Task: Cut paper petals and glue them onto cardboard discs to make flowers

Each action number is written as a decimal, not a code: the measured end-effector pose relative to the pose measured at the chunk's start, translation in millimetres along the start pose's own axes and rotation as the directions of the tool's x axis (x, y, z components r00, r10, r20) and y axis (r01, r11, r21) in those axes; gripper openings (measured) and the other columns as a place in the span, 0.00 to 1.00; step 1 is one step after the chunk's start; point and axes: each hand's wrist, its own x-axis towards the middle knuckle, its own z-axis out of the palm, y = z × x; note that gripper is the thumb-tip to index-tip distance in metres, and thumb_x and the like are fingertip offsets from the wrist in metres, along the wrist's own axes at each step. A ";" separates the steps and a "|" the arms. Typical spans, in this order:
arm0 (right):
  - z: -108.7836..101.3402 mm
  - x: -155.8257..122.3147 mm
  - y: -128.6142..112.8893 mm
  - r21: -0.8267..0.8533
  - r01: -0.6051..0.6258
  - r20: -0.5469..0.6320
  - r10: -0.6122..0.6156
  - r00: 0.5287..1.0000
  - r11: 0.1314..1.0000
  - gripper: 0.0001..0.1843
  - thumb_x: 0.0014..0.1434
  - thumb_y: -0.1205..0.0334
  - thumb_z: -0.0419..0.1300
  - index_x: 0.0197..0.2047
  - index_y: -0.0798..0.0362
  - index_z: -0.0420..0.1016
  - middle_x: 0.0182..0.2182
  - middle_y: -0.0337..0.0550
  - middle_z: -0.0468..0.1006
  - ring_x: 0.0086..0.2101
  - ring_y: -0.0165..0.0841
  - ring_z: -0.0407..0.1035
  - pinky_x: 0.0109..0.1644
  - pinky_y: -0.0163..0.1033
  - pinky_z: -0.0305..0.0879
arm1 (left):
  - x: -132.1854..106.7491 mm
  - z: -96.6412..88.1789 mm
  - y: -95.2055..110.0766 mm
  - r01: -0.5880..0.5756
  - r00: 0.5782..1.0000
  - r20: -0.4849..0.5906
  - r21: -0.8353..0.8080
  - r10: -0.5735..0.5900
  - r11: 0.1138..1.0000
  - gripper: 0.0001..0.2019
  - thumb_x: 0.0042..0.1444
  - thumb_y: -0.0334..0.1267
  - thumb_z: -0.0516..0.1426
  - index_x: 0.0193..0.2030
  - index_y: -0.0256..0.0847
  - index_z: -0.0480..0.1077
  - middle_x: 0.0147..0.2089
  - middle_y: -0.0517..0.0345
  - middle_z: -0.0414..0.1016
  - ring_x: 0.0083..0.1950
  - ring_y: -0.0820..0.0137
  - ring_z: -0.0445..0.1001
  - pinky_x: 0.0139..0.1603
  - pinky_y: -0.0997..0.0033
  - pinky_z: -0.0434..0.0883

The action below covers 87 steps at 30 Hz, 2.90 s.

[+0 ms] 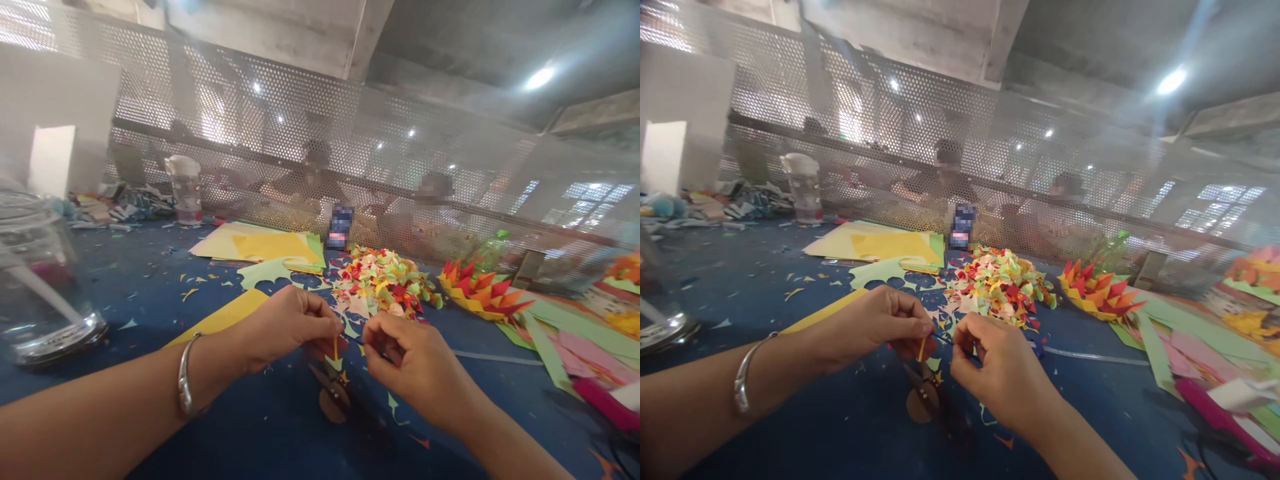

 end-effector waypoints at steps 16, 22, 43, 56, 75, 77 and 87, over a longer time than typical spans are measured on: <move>-5.4 3.0 1.1 0.092 -0.056 0.093 0.047 0.995 0.994 0.03 0.59 0.65 0.57 0.33 0.51 0.71 0.23 0.32 0.66 0.22 0.27 0.55 0.25 0.33 0.53 | 3.8 -14.9 2.3 -0.234 0.969 0.132 0.251 0.206 0.939 0.07 0.53 0.36 0.60 0.38 0.39 0.77 0.36 0.56 0.82 0.38 0.70 0.77 0.40 0.72 0.71; -7.3 6.0 1.6 0.078 -0.021 0.112 0.012 0.994 0.997 0.07 0.61 0.64 0.57 0.31 0.51 0.72 0.26 0.36 0.71 0.27 0.30 0.62 0.29 0.35 0.58 | 6.7 -16.5 -2.0 -0.264 0.961 0.156 0.261 0.229 0.928 0.08 0.52 0.36 0.62 0.39 0.38 0.77 0.36 0.55 0.82 0.40 0.68 0.79 0.43 0.70 0.73; -4.9 3.4 -3.7 0.015 0.068 0.093 -0.069 0.993 0.998 0.07 0.59 0.70 0.57 0.30 0.52 0.72 0.25 0.35 0.69 0.25 0.29 0.60 0.28 0.35 0.56 | 7.9 -14.1 -2.3 -0.158 0.979 0.157 0.168 0.132 0.973 0.15 0.55 0.41 0.62 0.48 0.40 0.75 0.36 0.53 0.83 0.35 0.69 0.80 0.40 0.69 0.73; -3.7 5.5 -1.4 -0.015 0.079 0.086 -0.077 0.993 0.997 0.05 0.58 0.68 0.59 0.30 0.51 0.74 0.25 0.36 0.69 0.26 0.30 0.62 0.30 0.36 0.58 | 7.1 -14.9 -4.9 -0.089 0.991 0.114 0.118 0.076 0.989 0.12 0.50 0.37 0.64 0.42 0.39 0.77 0.33 0.56 0.83 0.34 0.69 0.79 0.40 0.69 0.73; -3.6 2.2 -4.1 0.060 0.011 0.164 -0.021 0.986 0.998 0.07 0.61 0.64 0.59 0.31 0.51 0.75 0.26 0.36 0.72 0.27 0.30 0.63 0.29 0.34 0.58 | 6.1 -19.1 -4.5 -0.066 0.979 0.198 0.066 0.052 0.996 0.11 0.48 0.35 0.66 0.40 0.41 0.78 0.38 0.55 0.83 0.38 0.69 0.80 0.42 0.69 0.73; -4.0 1.3 -5.4 0.060 0.020 0.158 -0.029 0.987 0.998 0.08 0.61 0.65 0.59 0.30 0.51 0.75 0.26 0.36 0.72 0.27 0.29 0.63 0.29 0.34 0.58 | 5.2 -20.3 -4.1 -0.057 0.976 0.213 0.054 0.044 0.997 0.09 0.51 0.37 0.64 0.41 0.42 0.78 0.38 0.55 0.83 0.36 0.70 0.79 0.40 0.70 0.72; -2.7 3.2 -3.1 0.044 0.058 0.155 -0.064 0.986 0.997 0.07 0.60 0.65 0.60 0.30 0.51 0.75 0.26 0.35 0.72 0.26 0.29 0.63 0.30 0.34 0.57 | 9.8 -21.4 -10.6 -0.050 0.969 0.245 0.026 0.042 0.998 0.17 0.47 0.32 0.67 0.46 0.40 0.75 0.38 0.53 0.83 0.36 0.69 0.79 0.43 0.65 0.72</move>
